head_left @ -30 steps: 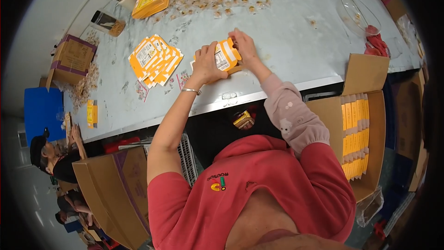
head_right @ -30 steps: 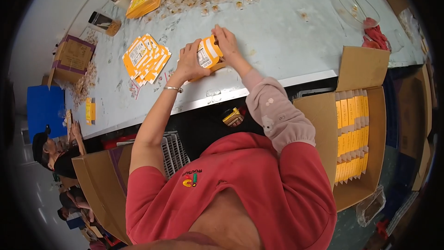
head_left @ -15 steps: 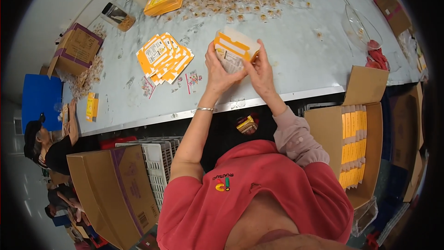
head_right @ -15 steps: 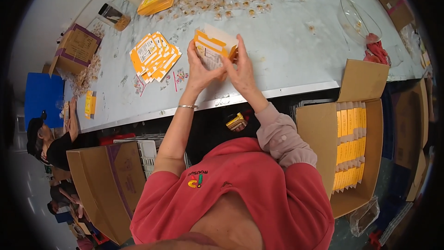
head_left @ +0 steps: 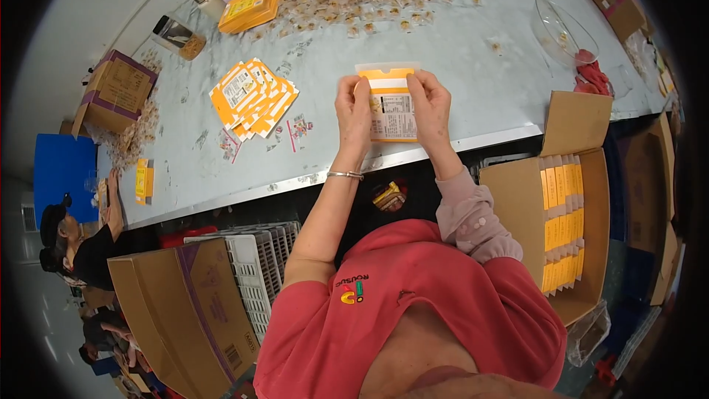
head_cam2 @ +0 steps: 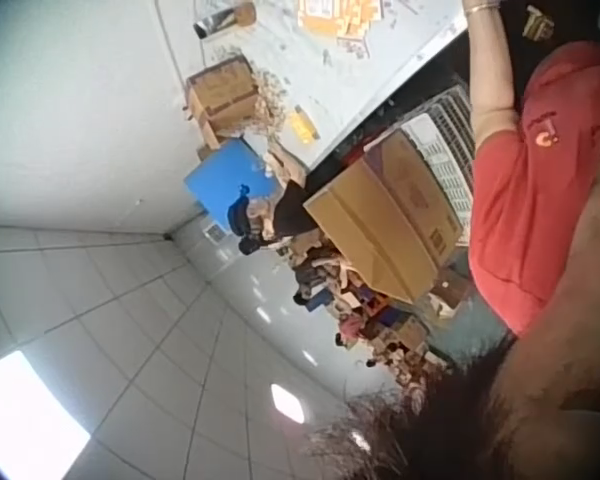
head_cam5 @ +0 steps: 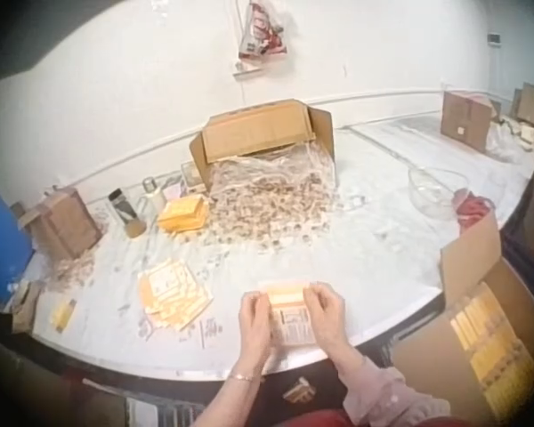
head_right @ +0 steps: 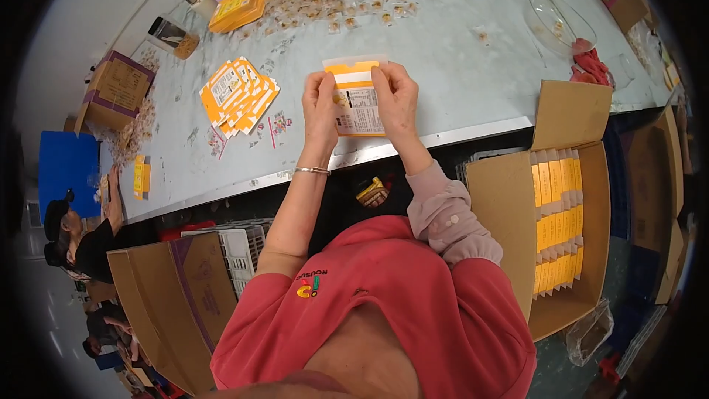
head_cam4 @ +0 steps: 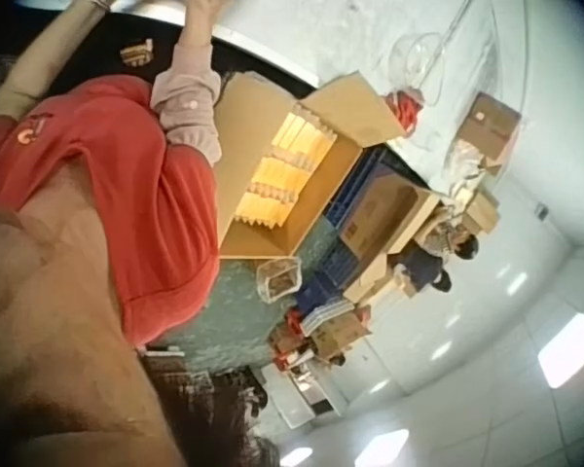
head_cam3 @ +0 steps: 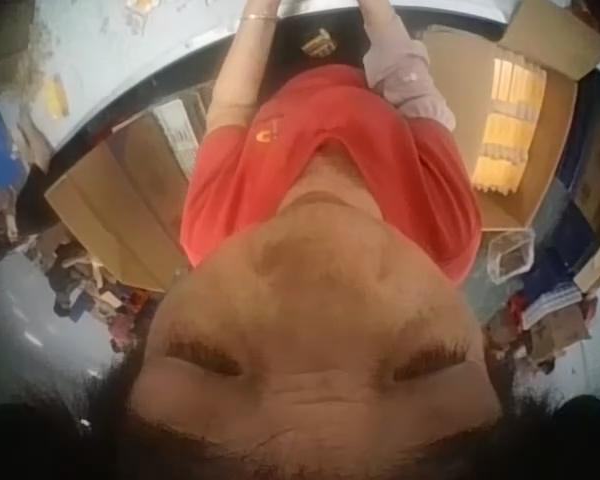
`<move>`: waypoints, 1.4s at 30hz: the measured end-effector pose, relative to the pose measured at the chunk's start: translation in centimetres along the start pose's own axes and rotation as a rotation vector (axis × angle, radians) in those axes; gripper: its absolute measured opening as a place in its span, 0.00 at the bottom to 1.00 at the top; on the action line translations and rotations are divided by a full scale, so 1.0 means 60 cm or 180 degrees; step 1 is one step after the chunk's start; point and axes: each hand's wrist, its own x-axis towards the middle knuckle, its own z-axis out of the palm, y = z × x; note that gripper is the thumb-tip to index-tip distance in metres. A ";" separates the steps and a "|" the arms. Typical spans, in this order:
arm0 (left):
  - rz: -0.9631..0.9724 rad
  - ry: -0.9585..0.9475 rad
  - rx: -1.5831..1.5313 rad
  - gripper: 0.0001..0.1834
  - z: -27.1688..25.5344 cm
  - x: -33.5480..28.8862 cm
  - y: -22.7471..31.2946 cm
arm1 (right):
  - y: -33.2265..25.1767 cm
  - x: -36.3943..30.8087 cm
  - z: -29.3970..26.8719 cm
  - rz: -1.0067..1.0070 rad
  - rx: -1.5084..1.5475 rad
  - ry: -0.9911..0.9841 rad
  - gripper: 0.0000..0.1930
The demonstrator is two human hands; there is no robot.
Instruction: The recorder is placing small individual packets into yellow product boxes and then organizing those boxes into a larger cardboard shipping container.
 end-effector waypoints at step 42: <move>0.1728 -0.0355 0.1425 0.24 0.014 -0.055 0.003 | -0.088 0.031 -0.114 0.0659 -0.1731 -0.1007 0.26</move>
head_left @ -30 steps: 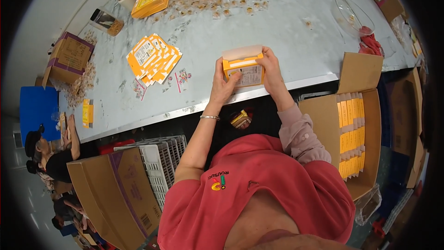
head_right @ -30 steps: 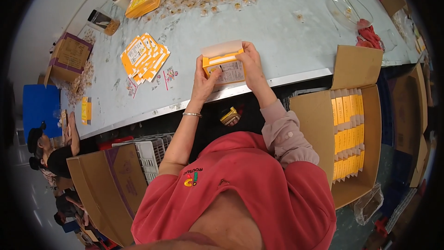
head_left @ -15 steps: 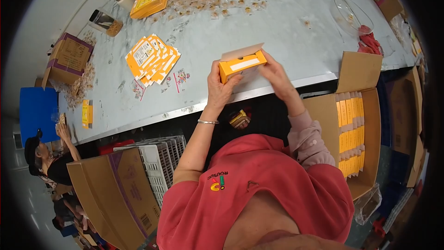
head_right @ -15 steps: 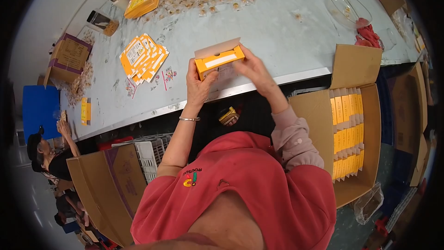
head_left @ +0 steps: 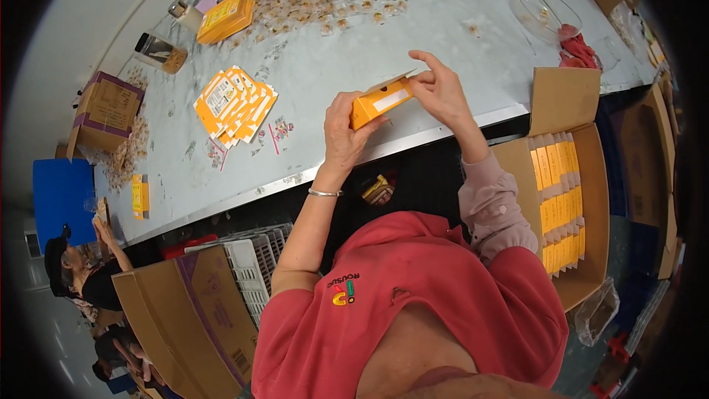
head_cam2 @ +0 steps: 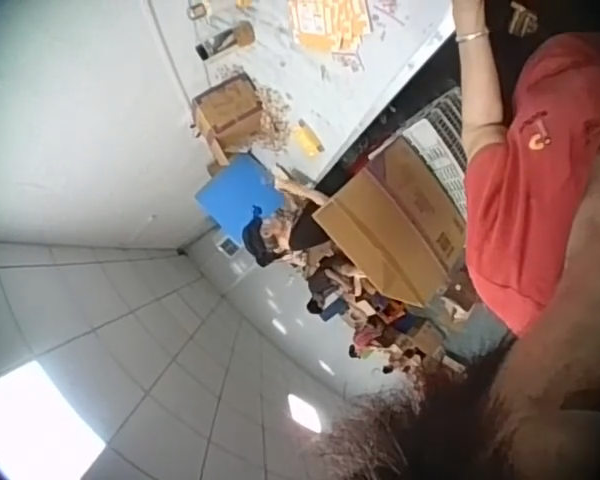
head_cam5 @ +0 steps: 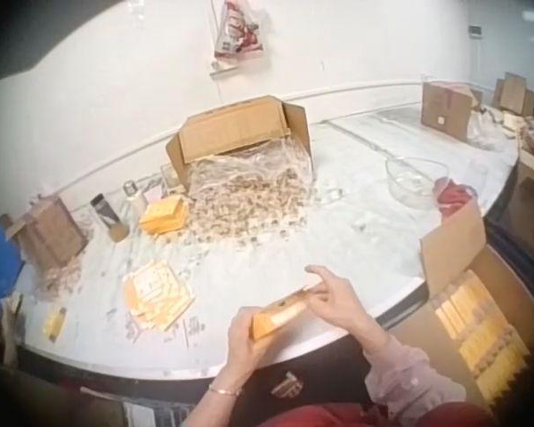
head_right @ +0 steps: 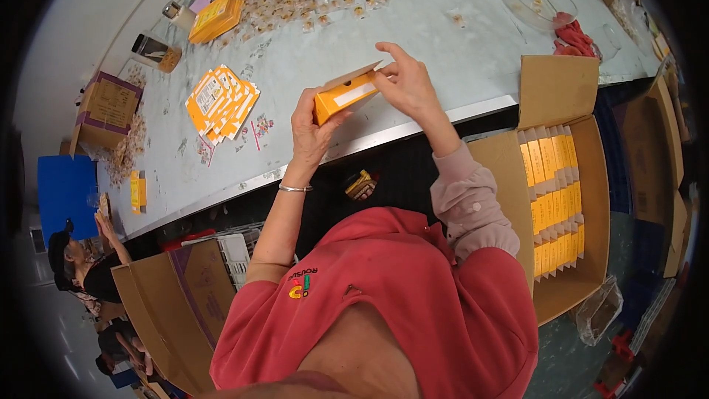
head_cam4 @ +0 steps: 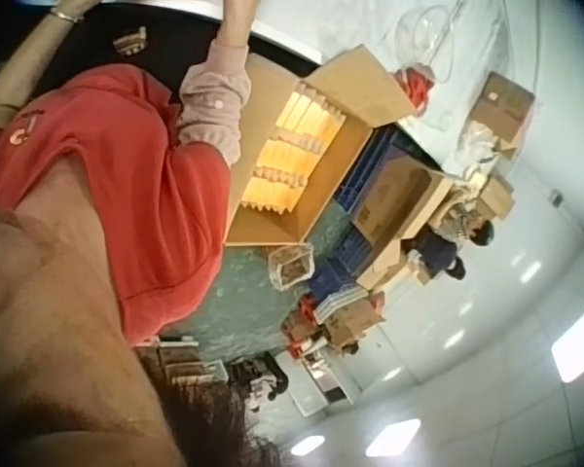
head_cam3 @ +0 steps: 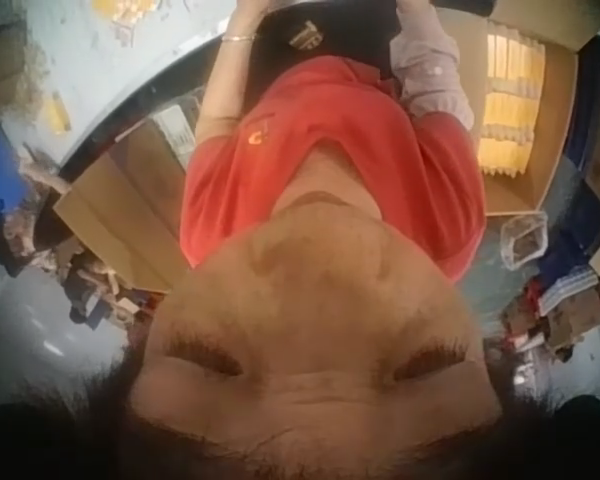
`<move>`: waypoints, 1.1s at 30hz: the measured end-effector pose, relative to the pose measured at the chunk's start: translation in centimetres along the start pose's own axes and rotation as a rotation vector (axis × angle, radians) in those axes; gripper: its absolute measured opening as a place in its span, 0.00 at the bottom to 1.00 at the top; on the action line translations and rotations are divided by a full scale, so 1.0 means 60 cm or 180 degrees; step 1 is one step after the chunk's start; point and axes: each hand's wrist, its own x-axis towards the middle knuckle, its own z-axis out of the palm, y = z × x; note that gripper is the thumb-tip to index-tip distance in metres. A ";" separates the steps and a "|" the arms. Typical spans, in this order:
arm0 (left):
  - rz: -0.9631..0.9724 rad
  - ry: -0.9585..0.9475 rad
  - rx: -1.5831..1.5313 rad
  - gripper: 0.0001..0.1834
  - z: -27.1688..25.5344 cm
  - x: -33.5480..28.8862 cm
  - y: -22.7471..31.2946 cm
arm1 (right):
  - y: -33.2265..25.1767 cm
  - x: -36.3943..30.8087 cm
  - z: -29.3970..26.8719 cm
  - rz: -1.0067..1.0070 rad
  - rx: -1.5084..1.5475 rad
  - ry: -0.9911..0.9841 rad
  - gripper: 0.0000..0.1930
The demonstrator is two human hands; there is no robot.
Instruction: The recorder is placing small individual packets into yellow product boxes and then organizing those boxes into a larger cardboard shipping container.
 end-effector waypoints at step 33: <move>-0.1518 -0.2048 -0.1496 0.18 0.141 -0.005 0.059 | 0.514 -0.455 -0.502 0.0598 0.1678 0.3822 0.12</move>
